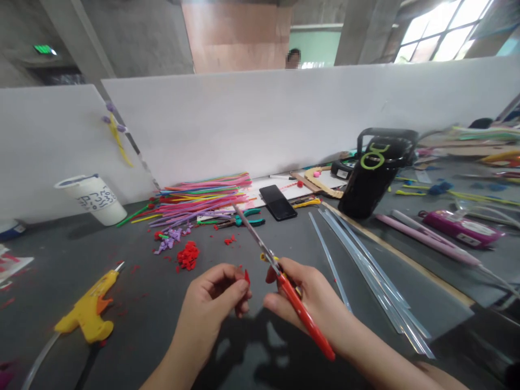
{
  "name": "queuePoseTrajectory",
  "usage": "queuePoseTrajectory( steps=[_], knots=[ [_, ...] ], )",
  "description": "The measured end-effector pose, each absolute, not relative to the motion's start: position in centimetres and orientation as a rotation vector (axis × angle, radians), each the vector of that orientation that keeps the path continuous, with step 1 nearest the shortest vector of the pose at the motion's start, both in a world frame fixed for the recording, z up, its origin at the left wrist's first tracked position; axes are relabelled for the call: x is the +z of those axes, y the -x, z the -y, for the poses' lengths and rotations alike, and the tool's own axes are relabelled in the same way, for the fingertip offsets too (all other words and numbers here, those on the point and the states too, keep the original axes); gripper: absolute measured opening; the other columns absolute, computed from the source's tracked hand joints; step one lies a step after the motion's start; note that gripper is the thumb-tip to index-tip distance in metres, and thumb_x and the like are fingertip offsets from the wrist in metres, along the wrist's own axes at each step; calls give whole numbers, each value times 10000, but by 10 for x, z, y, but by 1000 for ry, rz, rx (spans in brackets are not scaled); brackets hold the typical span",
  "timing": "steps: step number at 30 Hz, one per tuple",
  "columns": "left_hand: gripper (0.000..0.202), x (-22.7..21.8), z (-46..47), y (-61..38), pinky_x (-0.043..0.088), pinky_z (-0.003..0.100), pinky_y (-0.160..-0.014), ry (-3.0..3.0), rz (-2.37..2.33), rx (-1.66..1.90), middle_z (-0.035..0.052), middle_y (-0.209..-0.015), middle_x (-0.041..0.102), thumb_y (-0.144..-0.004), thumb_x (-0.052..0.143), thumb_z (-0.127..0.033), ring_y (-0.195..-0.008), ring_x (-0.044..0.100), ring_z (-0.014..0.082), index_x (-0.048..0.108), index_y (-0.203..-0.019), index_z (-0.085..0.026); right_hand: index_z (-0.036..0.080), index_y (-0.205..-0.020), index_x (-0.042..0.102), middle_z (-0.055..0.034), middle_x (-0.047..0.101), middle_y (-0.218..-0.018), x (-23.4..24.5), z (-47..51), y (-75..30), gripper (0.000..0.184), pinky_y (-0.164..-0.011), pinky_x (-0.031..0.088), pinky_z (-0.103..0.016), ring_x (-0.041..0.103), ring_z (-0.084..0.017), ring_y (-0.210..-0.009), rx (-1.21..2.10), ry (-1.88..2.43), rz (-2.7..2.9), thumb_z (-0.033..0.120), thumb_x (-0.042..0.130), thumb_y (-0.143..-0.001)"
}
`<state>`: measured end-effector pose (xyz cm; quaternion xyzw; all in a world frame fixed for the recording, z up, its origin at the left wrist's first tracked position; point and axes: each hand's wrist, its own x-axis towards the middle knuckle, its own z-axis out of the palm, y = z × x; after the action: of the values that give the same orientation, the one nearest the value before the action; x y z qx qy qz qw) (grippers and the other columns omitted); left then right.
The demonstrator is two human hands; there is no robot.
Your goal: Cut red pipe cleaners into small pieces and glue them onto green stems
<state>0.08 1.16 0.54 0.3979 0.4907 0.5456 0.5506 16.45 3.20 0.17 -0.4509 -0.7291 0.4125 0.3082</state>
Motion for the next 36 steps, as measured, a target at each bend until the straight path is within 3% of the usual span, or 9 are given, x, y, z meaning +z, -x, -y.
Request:
queuePoseTrajectory(
  steps=[6, 14, 20, 36],
  knots=[
    [38, 7, -10, 7, 436, 172, -461, -959, -1069, 1517, -27, -565, 626, -684, 654, -180, -478, 539, 77, 628, -659, -171, 215, -711, 386, 55, 454, -555, -10, -21, -171, 364, -481, 248, -218, 386, -113, -481, 667, 1306, 2231, 473, 637, -659],
    [47, 5, -6, 7, 433, 160, -494, -986, -996, 1565, -32, -583, 617, -726, 631, -163, -524, 533, 70, 642, -685, -180, 211, -749, 431, 29, 489, -547, -25, -17, -172, 376, -469, 246, -231, 461, -146, -477, 338, 1271, 2336, 562, 560, -704],
    [59, 5, -6, 6, 438, 161, -504, -996, -1014, 1572, -30, -593, 619, -730, 625, -161, -531, 534, 71, 645, -678, -179, 200, -761, 458, 32, 480, -514, -28, -17, -171, 409, -455, 239, -236, 459, -143, -447, 260, 1236, 2349, 609, 466, -756],
    [44, 5, -5, 7, 438, 163, -499, -941, -1036, 1582, -35, -603, 621, -708, 645, -170, -525, 532, 69, 656, -670, -190, 195, -724, 466, 8, 510, -512, -26, -18, -170, 372, -438, 253, -238, 487, -149, -440, 185, 1257, 2361, 563, 466, -779]
  ],
)
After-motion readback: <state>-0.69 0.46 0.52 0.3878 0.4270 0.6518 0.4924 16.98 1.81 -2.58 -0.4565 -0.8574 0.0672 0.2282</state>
